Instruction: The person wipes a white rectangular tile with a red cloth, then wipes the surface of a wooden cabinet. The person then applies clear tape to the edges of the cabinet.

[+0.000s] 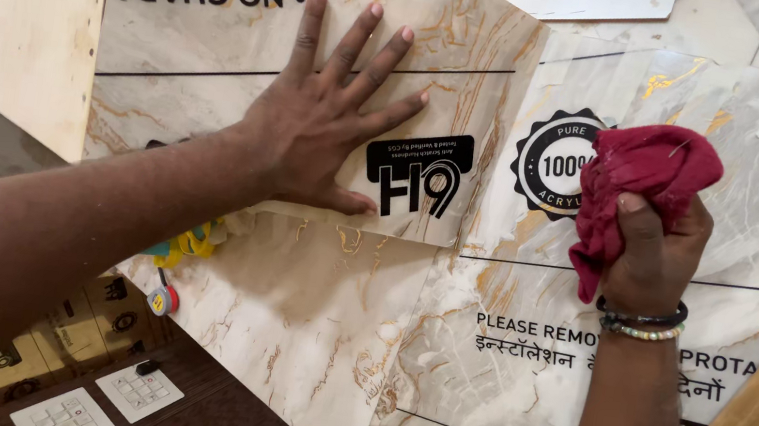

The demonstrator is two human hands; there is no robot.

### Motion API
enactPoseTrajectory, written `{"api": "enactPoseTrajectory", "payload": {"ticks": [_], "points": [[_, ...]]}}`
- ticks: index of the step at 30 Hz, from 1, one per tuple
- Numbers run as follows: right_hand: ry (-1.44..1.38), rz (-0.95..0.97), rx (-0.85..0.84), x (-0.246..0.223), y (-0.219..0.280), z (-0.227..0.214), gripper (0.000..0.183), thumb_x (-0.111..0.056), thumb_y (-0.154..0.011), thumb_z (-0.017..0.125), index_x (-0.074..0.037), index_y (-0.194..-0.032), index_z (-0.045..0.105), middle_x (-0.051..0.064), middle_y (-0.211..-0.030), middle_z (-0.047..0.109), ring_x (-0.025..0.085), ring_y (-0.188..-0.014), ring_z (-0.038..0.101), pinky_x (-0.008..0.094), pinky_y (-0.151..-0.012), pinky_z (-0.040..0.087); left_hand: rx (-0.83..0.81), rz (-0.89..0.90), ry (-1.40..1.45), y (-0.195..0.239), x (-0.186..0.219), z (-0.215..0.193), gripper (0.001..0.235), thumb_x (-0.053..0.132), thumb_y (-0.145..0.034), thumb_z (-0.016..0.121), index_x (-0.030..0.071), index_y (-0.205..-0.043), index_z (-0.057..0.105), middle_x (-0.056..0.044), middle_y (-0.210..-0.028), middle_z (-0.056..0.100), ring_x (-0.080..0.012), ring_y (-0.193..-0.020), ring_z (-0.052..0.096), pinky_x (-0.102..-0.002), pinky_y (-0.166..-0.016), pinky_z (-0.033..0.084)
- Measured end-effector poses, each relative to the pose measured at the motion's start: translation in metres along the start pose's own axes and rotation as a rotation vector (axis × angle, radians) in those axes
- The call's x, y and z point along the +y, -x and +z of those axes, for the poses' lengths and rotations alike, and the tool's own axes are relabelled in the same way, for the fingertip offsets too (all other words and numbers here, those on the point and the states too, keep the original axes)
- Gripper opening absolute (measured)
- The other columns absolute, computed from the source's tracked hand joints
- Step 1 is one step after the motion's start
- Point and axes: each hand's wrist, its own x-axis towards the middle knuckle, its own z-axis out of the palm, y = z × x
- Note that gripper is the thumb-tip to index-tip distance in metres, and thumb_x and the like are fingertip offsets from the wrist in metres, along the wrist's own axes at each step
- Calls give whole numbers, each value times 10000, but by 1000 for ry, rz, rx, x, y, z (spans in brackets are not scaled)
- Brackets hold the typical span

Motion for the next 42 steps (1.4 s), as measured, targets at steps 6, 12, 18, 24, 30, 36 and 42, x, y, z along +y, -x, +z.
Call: {"api": "enactPoseTrajectory", "payload": {"ticks": [6,12,18,24,30,36,42], "points": [[17,8,-4,2,2,2,176,-147,-1062,735,1,-1130,668,11,-936,665,75,-752,555,234,-694,476,-68,-29,-78,-8,11,-1,1239,941,-610,519,261,-1625,309,-284,-1706,62,-515,-1558,-10,-799,-1125,-75],[8,17,-13,0,1,6,178,-156,-1067,751,-4,-1110,669,14,-906,654,82,-709,545,244,-645,470,-78,-39,-60,-13,15,1,1273,957,-600,521,244,-1633,309,-300,-1704,43,-519,-1561,-22,-805,-1125,-75],[-16,54,-14,3,3,11,172,-153,-1045,742,-4,-1091,669,21,-867,645,84,-658,537,244,-586,461,-44,-36,-19,-12,15,5,1262,942,-598,532,248,-1631,322,-294,-1707,36,-517,-1564,-26,-811,-1135,-71],[2,49,-35,0,2,15,148,-131,-1057,727,3,-1072,666,27,-857,648,97,-669,557,251,-608,472,-32,-54,11,-14,19,4,1252,906,-586,595,231,-1615,366,-294,-1707,55,-513,-1562,-19,-811,-1125,-78],[1108,-247,-515,-12,-2,45,313,-267,-678,863,-101,-865,676,64,-807,616,245,-798,615,408,-750,483,150,-24,42,-71,18,25,994,697,-695,764,104,-1451,512,-243,-1537,373,-438,-1461,254,-682,-1153,129],[1292,-244,-512,2,23,95,706,-420,-518,925,-109,-1088,645,86,-1041,612,294,-1065,550,521,-1025,302,532,-84,68,-147,-6,42,458,332,-879,828,14,-1168,668,-147,-1226,591,-303,-1211,519,-447,-1053,395],[1373,-255,-429,12,27,100,559,-285,-606,901,-151,-1090,656,66,-1029,613,279,-1070,557,495,-1054,326,494,-162,48,-162,2,55,319,299,-878,782,8,-976,695,-169,-1147,588,-310,-1128,519,-463,-984,392]]}}
